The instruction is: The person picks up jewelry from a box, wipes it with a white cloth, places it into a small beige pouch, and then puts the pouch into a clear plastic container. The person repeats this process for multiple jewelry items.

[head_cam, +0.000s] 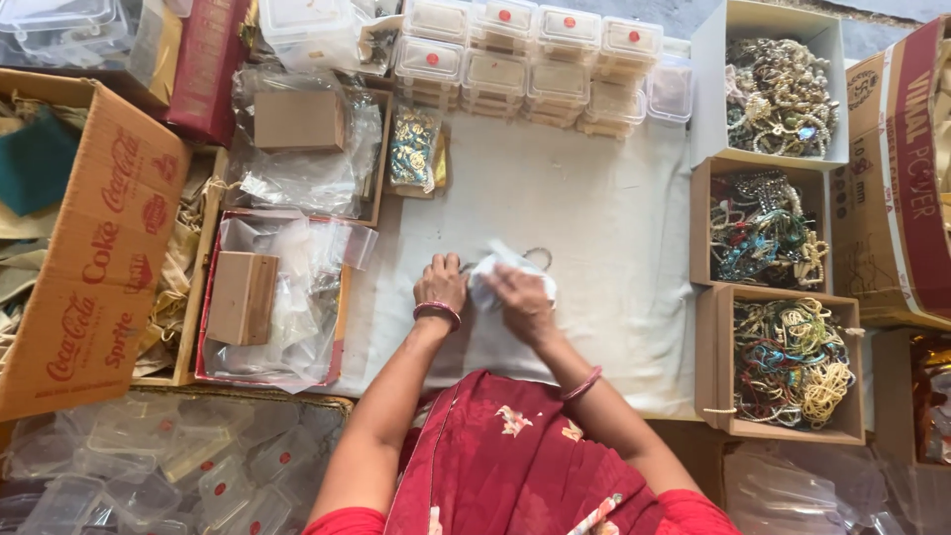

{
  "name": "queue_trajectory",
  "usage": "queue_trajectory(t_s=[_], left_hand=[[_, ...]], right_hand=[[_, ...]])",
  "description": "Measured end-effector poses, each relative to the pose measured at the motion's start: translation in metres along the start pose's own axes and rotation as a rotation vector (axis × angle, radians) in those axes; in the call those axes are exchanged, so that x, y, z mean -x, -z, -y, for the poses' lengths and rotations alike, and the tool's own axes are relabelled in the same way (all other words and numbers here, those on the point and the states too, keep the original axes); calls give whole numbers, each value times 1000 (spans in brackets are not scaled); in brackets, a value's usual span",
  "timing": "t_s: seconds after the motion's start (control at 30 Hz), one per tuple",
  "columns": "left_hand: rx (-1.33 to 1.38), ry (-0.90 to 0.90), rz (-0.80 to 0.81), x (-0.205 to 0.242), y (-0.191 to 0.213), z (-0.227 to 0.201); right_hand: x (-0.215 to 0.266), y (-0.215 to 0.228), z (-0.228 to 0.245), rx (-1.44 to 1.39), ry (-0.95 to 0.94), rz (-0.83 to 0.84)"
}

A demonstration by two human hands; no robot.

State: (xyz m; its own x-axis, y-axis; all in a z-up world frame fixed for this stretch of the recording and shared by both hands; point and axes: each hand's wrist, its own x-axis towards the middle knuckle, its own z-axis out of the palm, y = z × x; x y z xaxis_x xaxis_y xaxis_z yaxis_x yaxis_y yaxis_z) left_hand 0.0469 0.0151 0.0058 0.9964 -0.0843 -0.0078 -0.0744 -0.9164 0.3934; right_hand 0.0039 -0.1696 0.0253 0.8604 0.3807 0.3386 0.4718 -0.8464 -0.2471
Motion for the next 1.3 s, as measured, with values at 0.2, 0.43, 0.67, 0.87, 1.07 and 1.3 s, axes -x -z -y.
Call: queue_trajectory(t_s=[0.2,0.43,0.67,0.87,1.07,1.3], left_hand=[[-3,35,8,-8,-29,22],[60,-25,57,7,-12,14],[353,118,151,6,-13,23],[310,20,114,15,-27,27],[138,-103,-12,12,11,-7],[-79,-262,-35,-21,-43,6]], right_hand=[[45,-6,-77,148,-250,20],[19,21,-86,240,-594,-118],[-16,-4,7,52,16,6],[30,-5,-106,280,-316,71],[49,16,-131,320,-580,-87],[31,9,-22,83,-96,4]])
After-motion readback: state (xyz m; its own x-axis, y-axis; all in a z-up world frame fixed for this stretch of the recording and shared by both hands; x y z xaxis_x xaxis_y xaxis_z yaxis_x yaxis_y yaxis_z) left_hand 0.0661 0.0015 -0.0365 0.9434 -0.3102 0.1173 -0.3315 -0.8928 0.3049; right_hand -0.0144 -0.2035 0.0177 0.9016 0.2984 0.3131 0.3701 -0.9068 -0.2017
